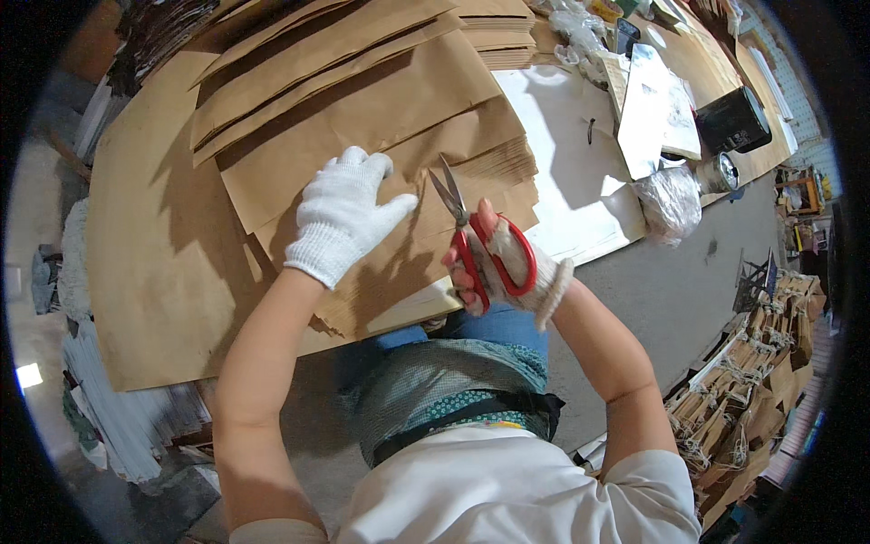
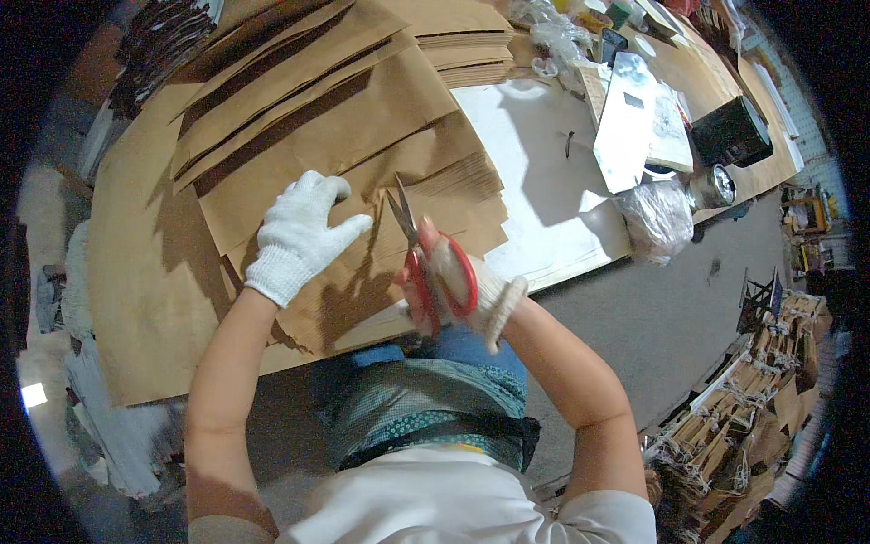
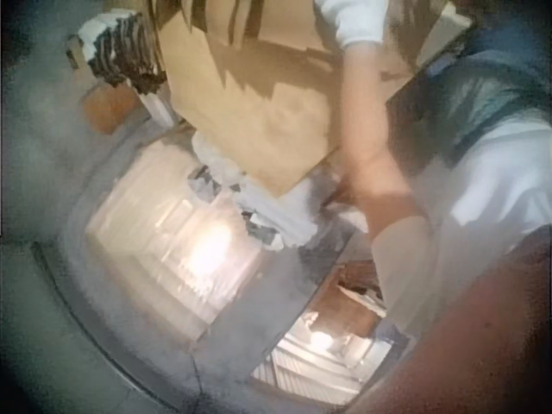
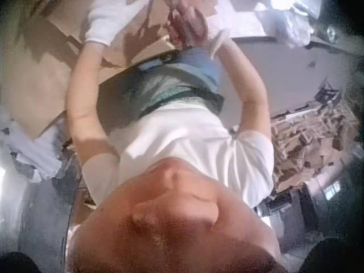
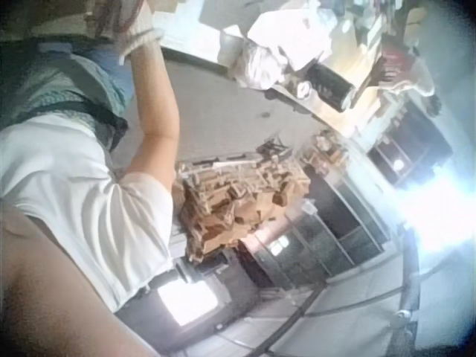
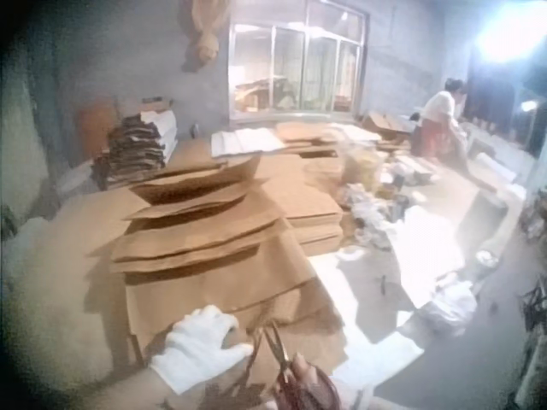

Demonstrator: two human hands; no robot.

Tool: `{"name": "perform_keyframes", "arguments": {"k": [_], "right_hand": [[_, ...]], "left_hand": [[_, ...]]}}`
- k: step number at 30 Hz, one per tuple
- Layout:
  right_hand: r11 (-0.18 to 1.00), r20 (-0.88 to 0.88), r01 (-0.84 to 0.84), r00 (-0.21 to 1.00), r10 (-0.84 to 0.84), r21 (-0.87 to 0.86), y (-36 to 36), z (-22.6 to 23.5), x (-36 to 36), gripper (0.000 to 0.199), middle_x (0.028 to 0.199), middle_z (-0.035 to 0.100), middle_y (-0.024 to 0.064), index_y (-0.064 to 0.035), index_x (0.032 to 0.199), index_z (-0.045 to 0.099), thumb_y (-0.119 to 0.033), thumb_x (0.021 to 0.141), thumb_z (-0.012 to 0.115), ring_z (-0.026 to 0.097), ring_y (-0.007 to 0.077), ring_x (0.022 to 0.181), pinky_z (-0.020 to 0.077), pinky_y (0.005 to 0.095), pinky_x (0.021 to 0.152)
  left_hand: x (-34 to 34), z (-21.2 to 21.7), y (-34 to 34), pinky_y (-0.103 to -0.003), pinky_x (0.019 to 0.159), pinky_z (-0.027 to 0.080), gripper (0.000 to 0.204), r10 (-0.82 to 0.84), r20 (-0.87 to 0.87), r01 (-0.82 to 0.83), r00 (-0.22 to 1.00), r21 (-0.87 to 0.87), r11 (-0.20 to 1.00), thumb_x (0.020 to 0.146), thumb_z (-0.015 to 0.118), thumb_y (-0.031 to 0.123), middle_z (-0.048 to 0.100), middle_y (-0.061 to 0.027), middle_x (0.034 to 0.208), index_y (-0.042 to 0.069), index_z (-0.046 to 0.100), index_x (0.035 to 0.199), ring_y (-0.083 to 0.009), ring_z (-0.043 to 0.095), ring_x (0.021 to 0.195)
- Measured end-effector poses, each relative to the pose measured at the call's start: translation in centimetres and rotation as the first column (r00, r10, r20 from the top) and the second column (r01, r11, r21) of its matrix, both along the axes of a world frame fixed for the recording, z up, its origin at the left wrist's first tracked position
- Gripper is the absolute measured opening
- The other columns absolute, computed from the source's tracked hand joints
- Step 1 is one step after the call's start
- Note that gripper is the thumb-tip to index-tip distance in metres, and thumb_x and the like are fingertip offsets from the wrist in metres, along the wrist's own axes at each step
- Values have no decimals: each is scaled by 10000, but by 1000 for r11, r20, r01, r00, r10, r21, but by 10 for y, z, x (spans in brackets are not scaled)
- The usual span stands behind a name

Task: The person aligns and stacks brown paper sheets on a workbench, then uses red-handled scissors to trim the edges of the stacked sheets. The person repeatedly adjusts the stack and continues cutting along the edges to produce uniformly sized pieces.

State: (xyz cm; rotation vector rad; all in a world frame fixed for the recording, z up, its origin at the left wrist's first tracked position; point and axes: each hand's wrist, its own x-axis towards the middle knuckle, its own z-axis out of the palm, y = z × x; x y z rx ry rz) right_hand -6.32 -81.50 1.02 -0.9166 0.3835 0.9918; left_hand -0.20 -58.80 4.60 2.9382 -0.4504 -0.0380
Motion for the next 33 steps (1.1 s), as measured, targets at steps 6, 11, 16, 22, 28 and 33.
{"name": "perform_keyframes", "arguments": {"k": [6,11,16,22,28,33], "right_hand": [[962,319,-96,931,177,-255,9,13,-10,821,662,584,49,-61,963,598,-844,871,369,606,192,564,513,317,509],[943,351,-14,926,138,-332,-42,-3,-9,775,633,561,50,-44,955,585,-802,885,442,589,187,517,497,301,458],[897,382,99,921,82,-432,-56,3,13,764,572,549,49,13,987,575,-741,931,460,577,168,481,462,301,436],[892,408,-118,857,314,-437,-53,9,-16,768,588,580,63,2,1031,580,-746,939,428,586,166,495,461,296,448],[866,408,191,913,16,-462,-53,-10,17,661,525,503,-1,-45,897,610,-688,959,470,508,134,414,401,272,390],[897,370,246,924,-102,-368,-11,-7,-13,451,575,507,-19,-117,845,563,-525,1018,483,482,124,408,388,266,367]], "left_hand": [[-2,-14,0,-470,847,530,342,53,102,-56,993,18,998,852,701,298,605,-124,1063,137,599,1136,-350,620,998],[-1,-15,8,-455,826,532,272,-8,135,13,991,-34,999,841,693,188,608,-109,1051,145,614,1098,-334,626,975],[4,-18,22,-405,811,537,254,-53,110,73,992,-181,981,838,683,101,627,-107,988,111,619,1084,-289,651,893],[10,-17,28,-340,794,553,262,-107,30,111,994,-318,942,838,699,71,634,-101,1008,92,637,1092,-244,663,873],[11,-10,34,-313,793,547,277,-104,-81,69,991,-358,931,846,711,88,635,-77,1001,85,640,1114,-197,644,850],[20,-2,44,-321,854,534,280,-182,-194,77,964,-449,890,862,708,198,652,-83,1032,78,653,1109,-198,644,887]]}}
